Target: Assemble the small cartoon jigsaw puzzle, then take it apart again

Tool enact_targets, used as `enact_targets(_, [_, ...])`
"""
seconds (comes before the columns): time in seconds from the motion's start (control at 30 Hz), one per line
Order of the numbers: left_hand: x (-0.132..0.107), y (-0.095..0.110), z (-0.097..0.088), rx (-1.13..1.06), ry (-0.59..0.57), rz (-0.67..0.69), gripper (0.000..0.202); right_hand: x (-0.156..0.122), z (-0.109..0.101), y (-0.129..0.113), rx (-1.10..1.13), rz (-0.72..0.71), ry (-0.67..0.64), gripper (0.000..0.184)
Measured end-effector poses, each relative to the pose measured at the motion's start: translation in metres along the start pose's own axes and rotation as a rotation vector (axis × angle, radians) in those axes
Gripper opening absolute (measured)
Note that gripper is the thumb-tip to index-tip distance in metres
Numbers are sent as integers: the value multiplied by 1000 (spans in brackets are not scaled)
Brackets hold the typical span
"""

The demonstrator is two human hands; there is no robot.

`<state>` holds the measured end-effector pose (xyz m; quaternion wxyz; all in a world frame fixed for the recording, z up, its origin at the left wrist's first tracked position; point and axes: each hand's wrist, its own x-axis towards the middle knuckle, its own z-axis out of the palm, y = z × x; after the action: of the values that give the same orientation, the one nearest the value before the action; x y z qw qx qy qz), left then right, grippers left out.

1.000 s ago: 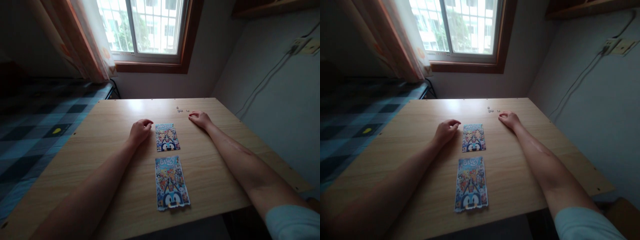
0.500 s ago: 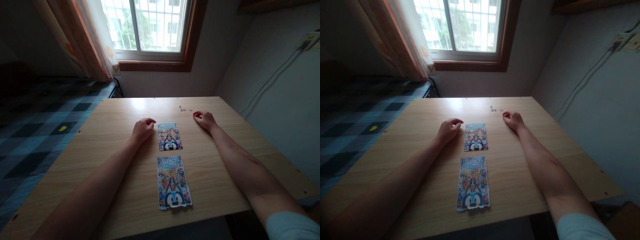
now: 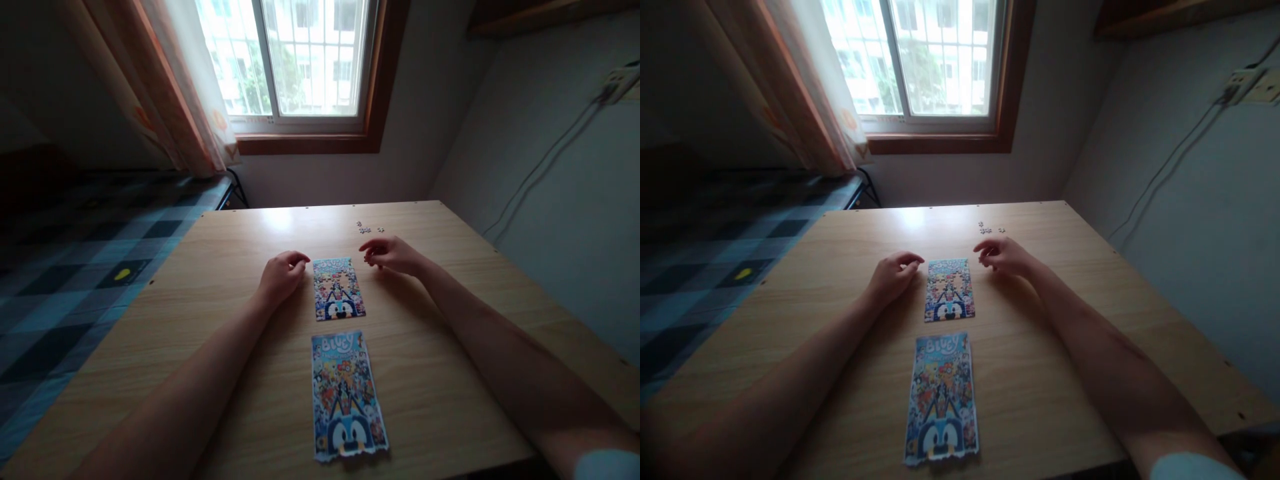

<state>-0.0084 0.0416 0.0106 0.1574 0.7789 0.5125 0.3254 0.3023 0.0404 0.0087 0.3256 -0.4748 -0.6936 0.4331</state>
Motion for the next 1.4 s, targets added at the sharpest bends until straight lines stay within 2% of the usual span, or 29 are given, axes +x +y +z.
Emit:
enact_targets(0.23, [-1,-1,2,5,-24,46,21,-10,29,-41,-7,-10,-248,15])
enact_targets(0.3, [-1,-2,2,4,-29,52,21,-9,32,-44,-73,-49,-218,9])
enact_targets(0.4, [-1,-2,2,-3,-27,51,21,-5,22,-41,-218,-90,4,11])
enact_targets(0.5, [0,-3,2,-7,-27,48,22,-3,3,-36,-358,-10,174,18])
enact_targets(0.57, [1,-4,3,-7,-28,49,22,-5,-4,-35,-450,68,156,21])
enact_targets(0.63, [1,-4,3,-7,-27,48,22,-8,-3,-37,-522,124,64,22])
enact_targets(0.77, [0,-2,1,5,-28,37,23,-14,17,-47,-662,157,-75,20])
enact_targets(0.87, [-1,1,0,9,-28,26,23,-17,31,-54,-837,132,-69,18])
enact_targets(1.0, [-1,1,-1,9,-32,21,22,-19,37,-58,-969,127,-50,17])
enact_targets(1.13, [-1,0,-1,1,-32,27,22,-17,38,-54,-976,124,-35,20])
enact_targets(1.4, [-1,1,-2,6,-34,30,23,-14,40,-51,-713,50,-32,27])
